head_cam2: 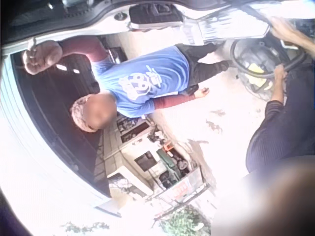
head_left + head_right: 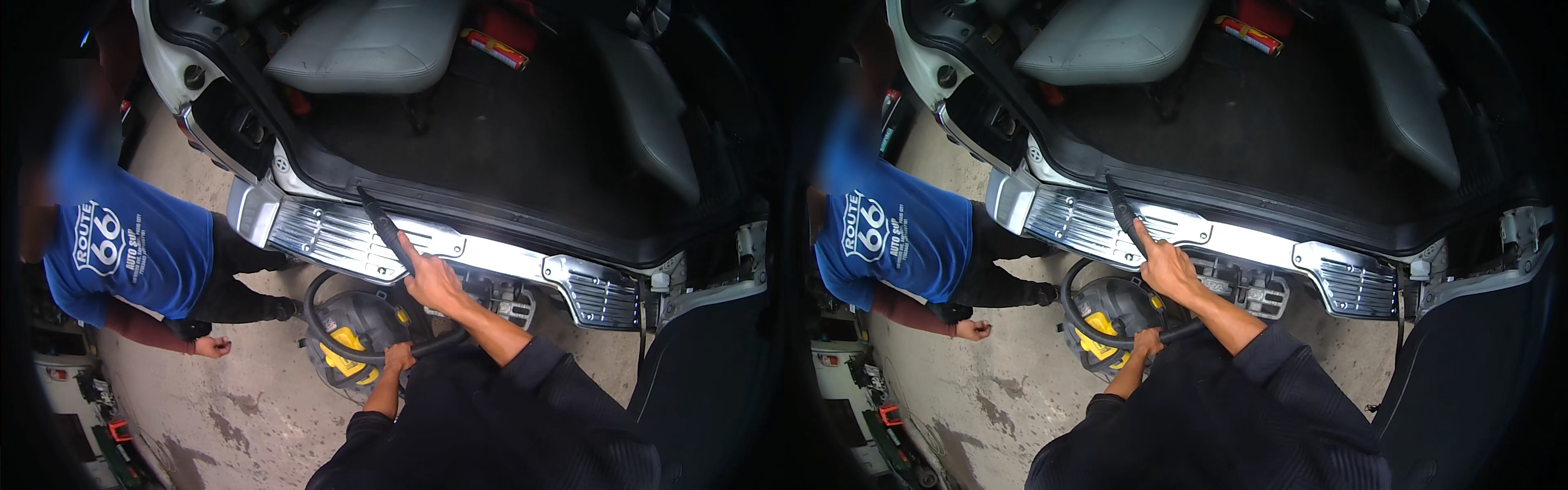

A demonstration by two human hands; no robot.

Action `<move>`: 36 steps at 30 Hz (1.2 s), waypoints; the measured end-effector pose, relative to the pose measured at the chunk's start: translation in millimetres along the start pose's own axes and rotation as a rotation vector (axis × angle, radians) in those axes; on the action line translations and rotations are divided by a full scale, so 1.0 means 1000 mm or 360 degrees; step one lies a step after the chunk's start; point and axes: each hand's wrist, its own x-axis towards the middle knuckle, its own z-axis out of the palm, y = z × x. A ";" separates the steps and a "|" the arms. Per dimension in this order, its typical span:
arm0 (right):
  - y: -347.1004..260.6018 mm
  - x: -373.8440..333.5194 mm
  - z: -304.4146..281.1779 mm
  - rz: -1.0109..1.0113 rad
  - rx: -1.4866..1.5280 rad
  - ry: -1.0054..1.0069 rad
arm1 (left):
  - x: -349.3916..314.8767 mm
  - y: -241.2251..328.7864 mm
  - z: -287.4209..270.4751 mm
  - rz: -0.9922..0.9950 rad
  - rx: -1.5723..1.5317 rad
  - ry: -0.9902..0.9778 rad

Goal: The person uses a vacuum cleaner hose to clean the rear cargo area and seats of a car. They move the hose across the floor mat and seat surfaces, removing debris while another person stands nearby.

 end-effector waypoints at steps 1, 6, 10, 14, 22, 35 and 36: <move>0.000 0.003 0.002 0.0112 -0.0012 -0.0096 | -0.001 -0.001 -0.001 0.0004 -0.0007 -0.0013; -0.010 0.022 -0.005 0.0076 0.0036 -0.0099 | -0.012 -0.012 0.006 -0.0002 0.0006 0.0191; -0.035 0.079 0.006 0.0111 0.0081 0.0002 | -0.016 -0.026 0.003 -0.0064 -0.0245 0.0288; -0.016 0.099 0.009 0.0180 0.0254 0.0227 | -0.024 -0.040 -0.005 -0.0128 -0.0380 0.0431; -0.007 0.115 0.025 -0.0459 -0.0030 0.0343 | -0.033 -0.039 0.001 -0.0212 -0.0351 0.0518; 0.003 0.160 0.025 -0.0281 0.0141 0.0314 | -0.018 -0.028 -0.028 -0.0284 -0.0428 0.0295; 0.003 0.162 0.027 0.0007 0.0185 0.0386 | -0.017 -0.027 -0.029 -0.0302 -0.0439 0.0276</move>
